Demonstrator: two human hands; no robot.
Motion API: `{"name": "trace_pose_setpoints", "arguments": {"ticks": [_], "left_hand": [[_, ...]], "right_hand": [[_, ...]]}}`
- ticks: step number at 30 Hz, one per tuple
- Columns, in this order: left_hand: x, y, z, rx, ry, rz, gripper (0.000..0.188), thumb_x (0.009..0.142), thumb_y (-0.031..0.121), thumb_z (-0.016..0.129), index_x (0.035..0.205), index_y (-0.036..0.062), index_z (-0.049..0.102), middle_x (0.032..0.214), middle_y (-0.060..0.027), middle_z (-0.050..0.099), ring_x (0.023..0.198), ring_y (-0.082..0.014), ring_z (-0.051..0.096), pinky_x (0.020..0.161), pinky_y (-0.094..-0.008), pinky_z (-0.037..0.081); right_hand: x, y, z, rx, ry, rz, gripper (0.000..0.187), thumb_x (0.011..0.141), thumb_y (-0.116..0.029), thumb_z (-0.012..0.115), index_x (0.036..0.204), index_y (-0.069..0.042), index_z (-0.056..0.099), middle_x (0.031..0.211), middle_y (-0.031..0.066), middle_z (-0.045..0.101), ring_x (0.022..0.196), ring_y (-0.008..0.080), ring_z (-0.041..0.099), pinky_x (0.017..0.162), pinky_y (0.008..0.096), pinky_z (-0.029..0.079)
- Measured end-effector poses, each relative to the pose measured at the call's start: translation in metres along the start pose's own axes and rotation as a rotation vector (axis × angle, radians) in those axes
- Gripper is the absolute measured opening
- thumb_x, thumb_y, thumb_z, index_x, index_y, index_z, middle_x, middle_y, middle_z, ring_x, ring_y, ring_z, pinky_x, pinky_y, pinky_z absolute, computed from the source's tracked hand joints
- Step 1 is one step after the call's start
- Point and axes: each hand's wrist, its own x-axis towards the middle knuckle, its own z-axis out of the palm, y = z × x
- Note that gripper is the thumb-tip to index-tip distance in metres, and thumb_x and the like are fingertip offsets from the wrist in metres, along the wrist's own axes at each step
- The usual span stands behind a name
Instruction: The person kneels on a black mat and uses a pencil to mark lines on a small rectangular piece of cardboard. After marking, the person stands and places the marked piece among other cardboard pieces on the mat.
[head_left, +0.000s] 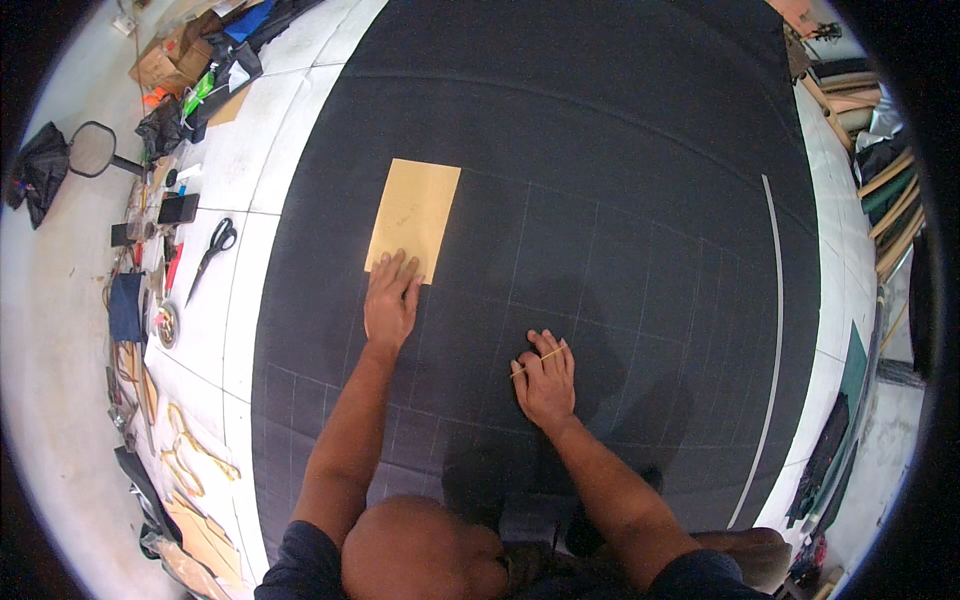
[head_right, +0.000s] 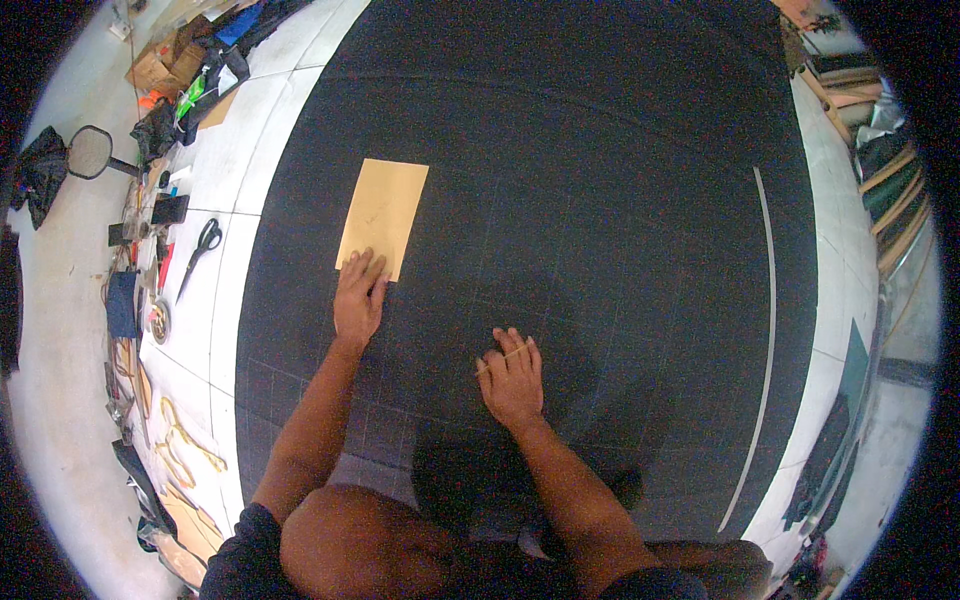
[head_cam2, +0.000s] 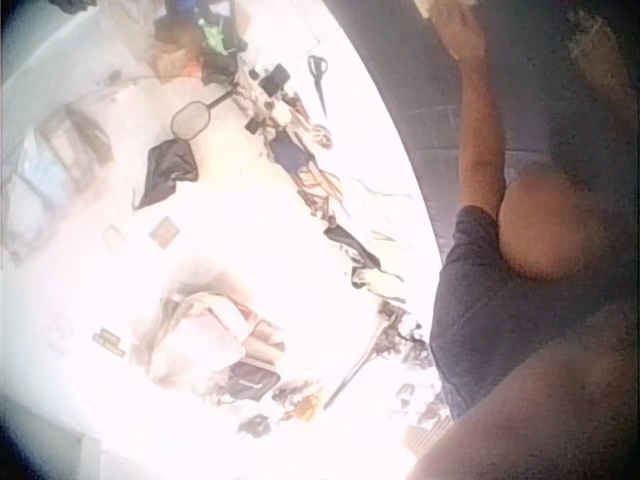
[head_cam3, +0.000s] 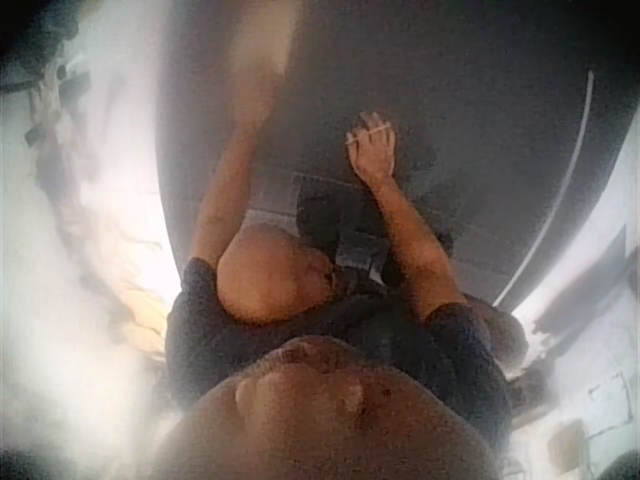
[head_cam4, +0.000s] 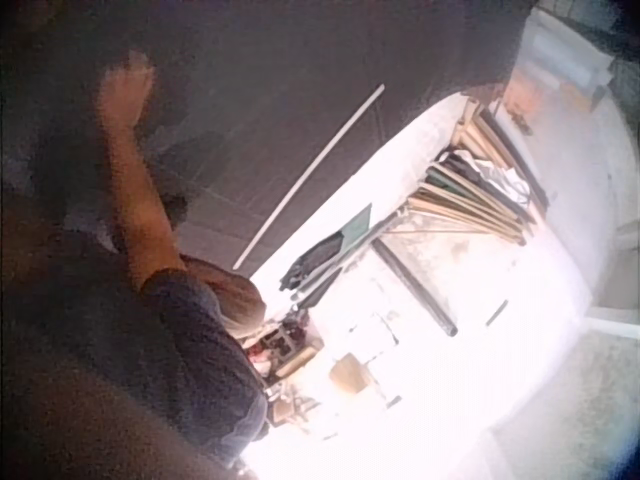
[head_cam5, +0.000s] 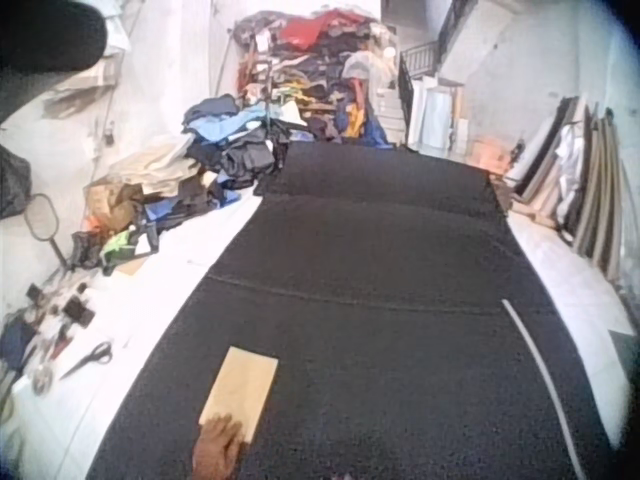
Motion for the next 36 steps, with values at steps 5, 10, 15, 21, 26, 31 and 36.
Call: {"name": "trace_pose_setpoints", "arguments": {"ticks": [5,10,15,21,26,31,36], "left_hand": [[0.001,-0.004,0.0,0.044,-0.003,0.024,0.03,0.099,0.021,0.064,0.126,0.008,0.071,0.141,-0.017,0.061,0.137,-0.0392,0.052,0.119,-0.0488,0.035],[0.001,-0.001,0.002,0.014,0.024,0.019,0.029,0.099,0.022,0.065,0.124,0.0089,0.073,0.139,-0.0157,0.063,0.136,-0.0379,0.053,0.119,-0.0484,0.037],[0.001,-0.001,0.001,0.015,0.007,0.007,0.03,0.099,0.023,0.065,0.125,0.0088,0.072,0.14,-0.016,0.062,0.137,-0.038,0.052,0.119,-0.0482,0.037],[0.001,-0.002,0.003,0.034,-0.001,0.015,0.031,0.099,0.023,0.065,0.126,0.008,0.072,0.141,-0.017,0.061,0.137,-0.0391,0.052,0.118,-0.0487,0.037],[0.0,-0.003,0.002,0.024,-0.016,0.011,0.032,0.1,0.022,0.063,0.127,0.0082,0.071,0.143,-0.0171,0.06,0.138,-0.0397,0.05,0.119,-0.049,0.035],[0.001,-0.005,0.002,0.019,0.035,0.033,0.03,0.097,0.021,0.066,0.123,0.0077,0.072,0.139,-0.0175,0.062,0.134,-0.0403,0.054,0.118,-0.049,0.037],[0.006,0.003,0.002,0.005,0.011,0.004,0.03,0.097,0.021,0.067,0.124,0.0092,0.072,0.139,-0.0153,0.062,0.136,-0.0379,0.052,0.118,-0.0482,0.037]], "right_hand": [[0.001,0.001,0.002,0.014,0.005,0.025,0.019,0.096,-0.025,0.067,0.106,-0.008,0.066,0.143,0.0147,0.055,0.139,0.0361,0.047,0.117,0.0573,0.031],[0.001,0.001,0.002,0.013,0.027,0.006,0.019,0.095,-0.024,0.068,0.106,-0.009,0.066,0.143,0.0145,0.055,0.138,0.0363,0.047,0.117,0.0579,0.031],[0.001,0.0,0.002,0.009,0.031,0.006,0.018,0.095,-0.023,0.068,0.106,-0.008,0.066,0.142,0.0144,0.055,0.138,0.0364,0.047,0.116,0.0581,0.032],[0.001,0.001,0.001,-0.003,0.016,0.0,0.019,0.095,-0.023,0.068,0.106,-0.008,0.065,0.143,0.0146,0.055,0.139,0.0367,0.047,0.116,0.058,0.031],[0.003,-0.001,-0.003,0.013,-0.022,0.003,0.018,0.098,-0.02,0.066,0.109,-0.007,0.063,0.144,0.0159,0.051,0.142,0.036,0.043,0.119,0.0566,0.027],[0.005,-0.002,-0.004,0.02,-0.011,0.01,0.022,0.096,-0.022,0.067,0.112,-0.007,0.064,0.141,0.0159,0.055,0.137,0.0356,0.047,0.117,0.0554,0.031],[0.023,0.018,-0.007,0.542,0.067,0.345,0.03,0.107,-0.027,0.051,0.122,-0.005,0.064,0.108,0.0139,0.071,0.104,0.0282,0.066,0.093,0.0415,0.048]]}}
